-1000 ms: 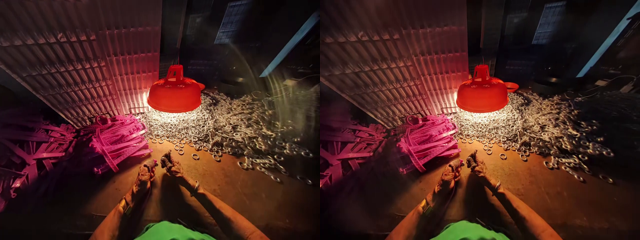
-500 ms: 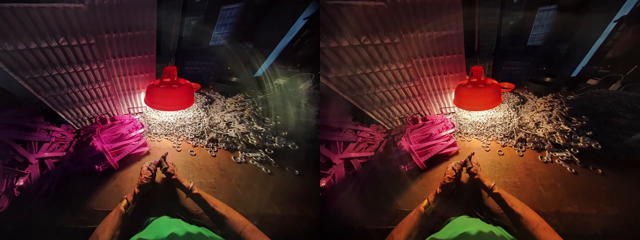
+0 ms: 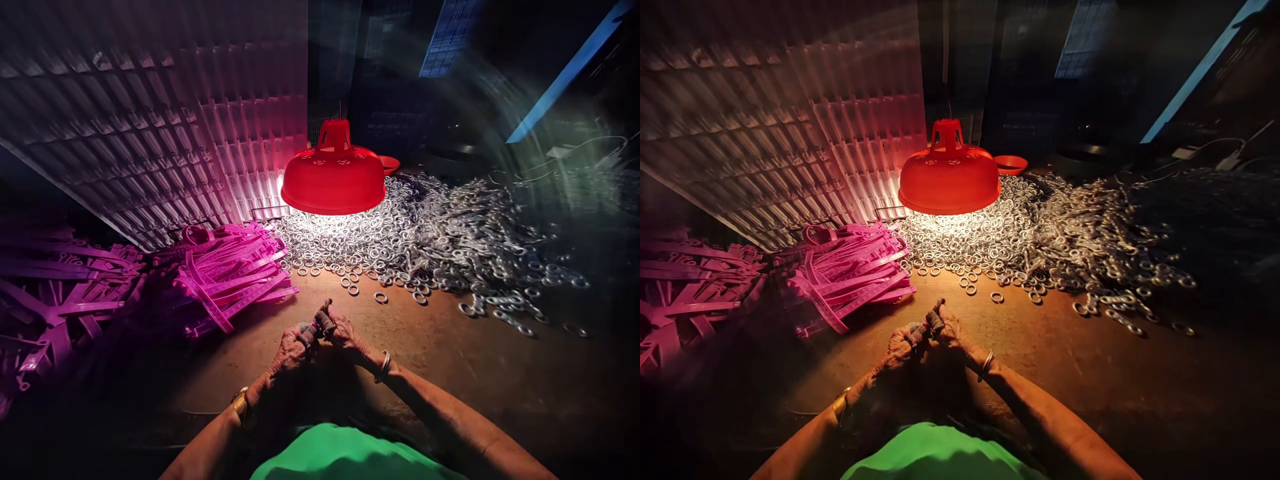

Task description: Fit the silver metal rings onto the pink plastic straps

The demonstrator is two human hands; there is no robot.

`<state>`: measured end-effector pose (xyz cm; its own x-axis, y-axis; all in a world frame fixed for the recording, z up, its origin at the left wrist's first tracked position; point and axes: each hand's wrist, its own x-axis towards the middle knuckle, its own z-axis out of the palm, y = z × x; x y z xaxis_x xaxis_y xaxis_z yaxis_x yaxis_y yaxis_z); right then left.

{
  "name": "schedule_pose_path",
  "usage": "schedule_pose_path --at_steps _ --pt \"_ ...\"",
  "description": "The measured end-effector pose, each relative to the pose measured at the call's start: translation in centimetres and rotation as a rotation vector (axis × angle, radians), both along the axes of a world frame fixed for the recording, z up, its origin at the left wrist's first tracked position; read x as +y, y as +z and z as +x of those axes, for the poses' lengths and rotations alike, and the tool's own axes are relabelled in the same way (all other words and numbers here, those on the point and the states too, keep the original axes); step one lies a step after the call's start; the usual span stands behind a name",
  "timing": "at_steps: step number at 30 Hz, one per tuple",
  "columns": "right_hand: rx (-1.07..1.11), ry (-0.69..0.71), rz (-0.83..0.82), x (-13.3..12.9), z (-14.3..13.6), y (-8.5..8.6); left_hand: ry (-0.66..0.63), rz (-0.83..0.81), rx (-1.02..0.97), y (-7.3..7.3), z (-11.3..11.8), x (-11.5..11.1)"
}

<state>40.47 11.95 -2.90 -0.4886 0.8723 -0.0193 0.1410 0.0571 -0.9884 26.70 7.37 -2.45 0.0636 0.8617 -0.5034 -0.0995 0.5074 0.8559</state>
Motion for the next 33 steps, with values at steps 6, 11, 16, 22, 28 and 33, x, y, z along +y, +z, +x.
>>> schedule_pose_path --at_steps 6,11,16,22,28,33 --pt "-0.086 0.351 0.162 -1.6 2.2 2.9 -0.223 -0.196 -0.126 4.2 -1.8 1.0" --pt "-0.292 0.388 0.228 -5.9 3.5 3.1 -0.506 -0.251 0.031 5.6 -2.0 -0.2" --pt "-0.361 0.367 0.188 -9.0 4.0 3.6 -0.604 -0.159 0.021 5.8 -1.6 -3.2" --pt "-0.23 0.274 -0.029 -9.6 4.1 2.9 -0.435 -0.139 -0.093 4.8 -0.7 -5.3" --pt "-0.168 0.359 -0.142 -8.8 4.1 2.5 -0.388 -0.168 -0.127 3.5 -0.2 -5.2" --pt "-0.285 0.485 -0.131 -7.4 3.8 3.7 -0.396 -0.209 -0.233 3.5 0.2 -4.9"
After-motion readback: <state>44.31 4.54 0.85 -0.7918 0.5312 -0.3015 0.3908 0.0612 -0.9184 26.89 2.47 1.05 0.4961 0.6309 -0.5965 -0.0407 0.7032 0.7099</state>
